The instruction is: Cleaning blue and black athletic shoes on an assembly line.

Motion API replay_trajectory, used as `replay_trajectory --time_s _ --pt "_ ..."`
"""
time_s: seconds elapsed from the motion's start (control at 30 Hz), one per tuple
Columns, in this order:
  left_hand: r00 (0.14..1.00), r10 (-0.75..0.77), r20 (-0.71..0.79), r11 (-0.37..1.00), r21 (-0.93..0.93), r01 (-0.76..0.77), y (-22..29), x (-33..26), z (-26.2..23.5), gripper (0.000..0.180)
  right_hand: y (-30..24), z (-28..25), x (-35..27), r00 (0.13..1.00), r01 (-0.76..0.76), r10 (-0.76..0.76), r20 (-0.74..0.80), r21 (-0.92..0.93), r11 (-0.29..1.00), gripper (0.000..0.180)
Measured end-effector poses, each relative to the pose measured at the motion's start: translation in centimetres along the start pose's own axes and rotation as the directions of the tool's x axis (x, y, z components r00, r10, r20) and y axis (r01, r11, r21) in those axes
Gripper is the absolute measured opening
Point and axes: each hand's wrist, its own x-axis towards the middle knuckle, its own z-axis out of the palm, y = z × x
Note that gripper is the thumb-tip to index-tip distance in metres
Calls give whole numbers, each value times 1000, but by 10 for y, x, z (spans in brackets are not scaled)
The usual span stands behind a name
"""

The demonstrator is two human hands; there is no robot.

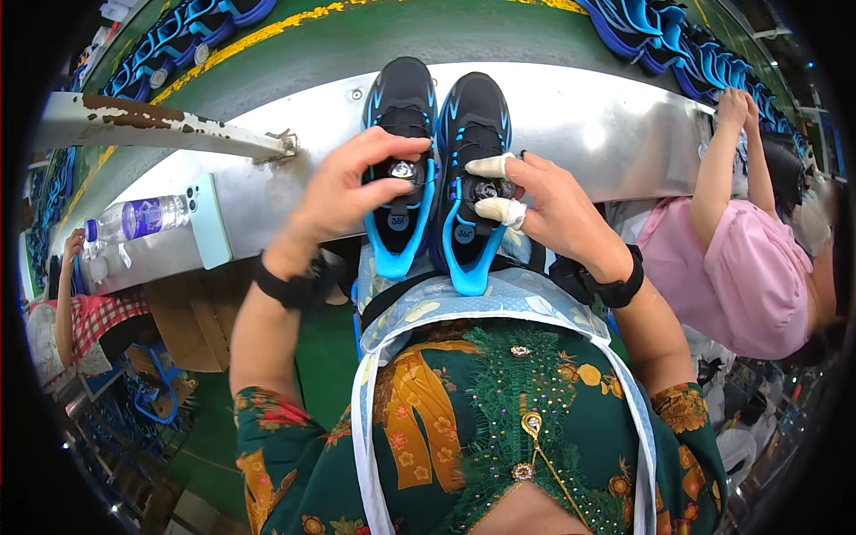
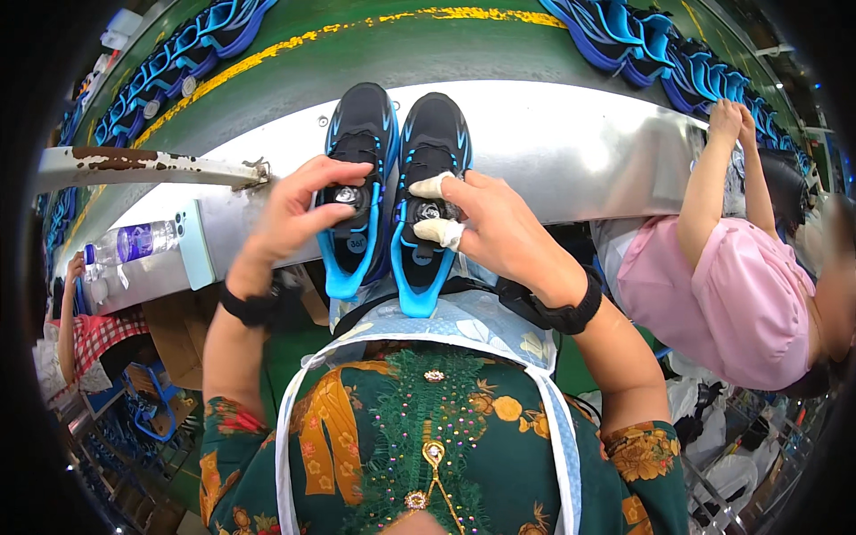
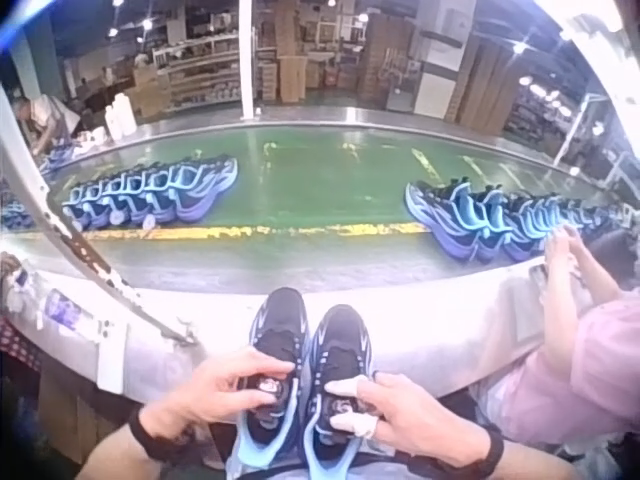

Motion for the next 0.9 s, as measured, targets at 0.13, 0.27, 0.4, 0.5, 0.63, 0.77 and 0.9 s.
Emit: replay_trajectory --time_s 0.13,0.27,0.4,0.5,0.63,0.77,0.9 --pt "991 -38 125 999 -32 42 13 9 -8 50 8 0 3 1000 -11 11 11 11 1000 44" --pt "990 -13 -143 989 141 33 16 3 10 48 9 3 2 1000 -31 31 1 37 999 44" --pt "1000 14 13 999 36 -15 0 2 -8 48 5 0 2 997 -67 65 35 68 995 46" --pt "992 -12 127 999 -36 17 10 7 -6 48 7 -1 3 996 -79 77 48 42 996 46" --pt "963 -5 -271 970 232 70 7 -5 14 48 7 1 3 994 -106 104 39 52 993 46" --pt "994 70 -82 997 38 -67 -2 -4 -4 43 5 -1 7 997 -61 56 59 85 994 46" --pt "990 107 95 982 147 -121 2 1 -13 49 4 -1 9 989 -123 119 90 46 991 46"
